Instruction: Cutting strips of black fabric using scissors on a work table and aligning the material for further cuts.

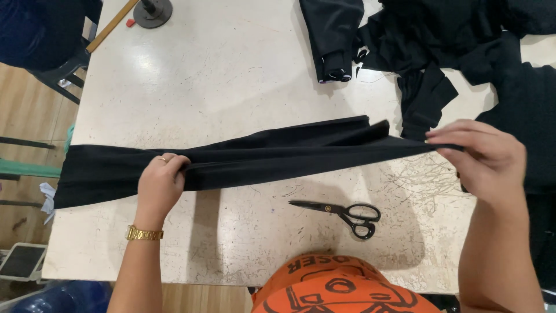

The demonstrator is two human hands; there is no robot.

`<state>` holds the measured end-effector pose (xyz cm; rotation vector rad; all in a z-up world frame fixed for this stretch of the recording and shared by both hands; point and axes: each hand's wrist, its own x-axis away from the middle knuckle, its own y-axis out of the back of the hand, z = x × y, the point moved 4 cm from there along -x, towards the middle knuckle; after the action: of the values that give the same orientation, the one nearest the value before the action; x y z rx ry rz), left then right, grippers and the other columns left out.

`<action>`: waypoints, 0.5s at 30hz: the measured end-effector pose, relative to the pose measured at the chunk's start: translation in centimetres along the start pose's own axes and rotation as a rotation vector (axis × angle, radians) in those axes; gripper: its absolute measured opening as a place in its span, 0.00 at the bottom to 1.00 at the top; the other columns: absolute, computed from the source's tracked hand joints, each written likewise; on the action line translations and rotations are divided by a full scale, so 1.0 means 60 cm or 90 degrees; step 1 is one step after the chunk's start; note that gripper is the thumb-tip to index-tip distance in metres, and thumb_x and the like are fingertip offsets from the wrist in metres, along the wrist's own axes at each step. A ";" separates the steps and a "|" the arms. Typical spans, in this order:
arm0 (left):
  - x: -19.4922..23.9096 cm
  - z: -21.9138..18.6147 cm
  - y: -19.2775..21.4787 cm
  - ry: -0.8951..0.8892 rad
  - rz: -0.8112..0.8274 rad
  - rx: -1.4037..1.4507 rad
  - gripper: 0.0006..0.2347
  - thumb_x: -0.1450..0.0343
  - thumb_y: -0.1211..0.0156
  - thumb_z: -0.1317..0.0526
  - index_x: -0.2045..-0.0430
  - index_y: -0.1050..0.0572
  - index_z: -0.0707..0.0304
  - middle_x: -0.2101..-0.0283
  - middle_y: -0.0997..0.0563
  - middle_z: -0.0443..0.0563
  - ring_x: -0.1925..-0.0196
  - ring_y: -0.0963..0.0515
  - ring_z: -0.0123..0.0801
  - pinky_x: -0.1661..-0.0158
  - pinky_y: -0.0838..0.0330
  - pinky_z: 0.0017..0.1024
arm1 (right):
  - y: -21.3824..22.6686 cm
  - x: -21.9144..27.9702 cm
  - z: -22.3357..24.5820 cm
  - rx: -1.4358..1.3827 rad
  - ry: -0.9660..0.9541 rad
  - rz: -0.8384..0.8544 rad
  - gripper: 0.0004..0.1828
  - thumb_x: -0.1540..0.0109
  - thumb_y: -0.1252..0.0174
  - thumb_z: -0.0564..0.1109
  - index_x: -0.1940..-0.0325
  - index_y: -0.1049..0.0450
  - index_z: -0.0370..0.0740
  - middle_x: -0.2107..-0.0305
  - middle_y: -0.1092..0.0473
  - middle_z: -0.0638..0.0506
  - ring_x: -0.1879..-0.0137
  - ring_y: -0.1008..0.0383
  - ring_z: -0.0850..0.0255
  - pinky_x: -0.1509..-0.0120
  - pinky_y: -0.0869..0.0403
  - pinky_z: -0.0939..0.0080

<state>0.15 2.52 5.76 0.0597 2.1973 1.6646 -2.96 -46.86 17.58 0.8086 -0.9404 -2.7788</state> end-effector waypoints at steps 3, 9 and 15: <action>0.013 0.007 0.019 -0.038 -0.092 -0.071 0.11 0.38 0.50 0.77 0.67 0.24 0.67 0.65 0.22 0.54 0.67 0.25 0.41 0.72 0.29 0.32 | 0.022 0.022 0.005 -0.038 0.010 -0.034 0.06 0.43 0.46 0.32 0.63 0.29 0.26 0.64 0.30 0.35 0.55 0.25 0.48 0.50 0.25 0.59; 0.057 0.063 0.028 -0.006 -0.167 -0.108 0.14 0.39 0.52 0.78 0.66 0.22 0.66 0.63 0.20 0.54 0.67 0.24 0.42 0.69 0.30 0.33 | 0.057 0.056 -0.042 -0.012 0.027 0.006 0.09 0.37 0.55 0.36 0.58 0.32 0.27 0.60 0.33 0.35 0.50 0.26 0.44 0.44 0.24 0.53; 0.091 0.116 0.022 0.092 -0.119 -0.160 0.11 0.35 0.49 0.76 0.66 0.20 0.67 0.62 0.20 0.54 0.64 0.23 0.40 0.71 0.28 0.32 | 0.071 0.092 -0.092 -0.036 0.086 -0.043 0.08 0.34 0.58 0.38 0.59 0.34 0.31 0.65 0.34 0.39 0.56 0.28 0.48 0.40 0.22 0.48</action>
<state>-2.93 10.74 3.95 -0.3314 2.0027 1.8700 -5.15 -54.63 13.93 1.0226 -0.8226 -2.7520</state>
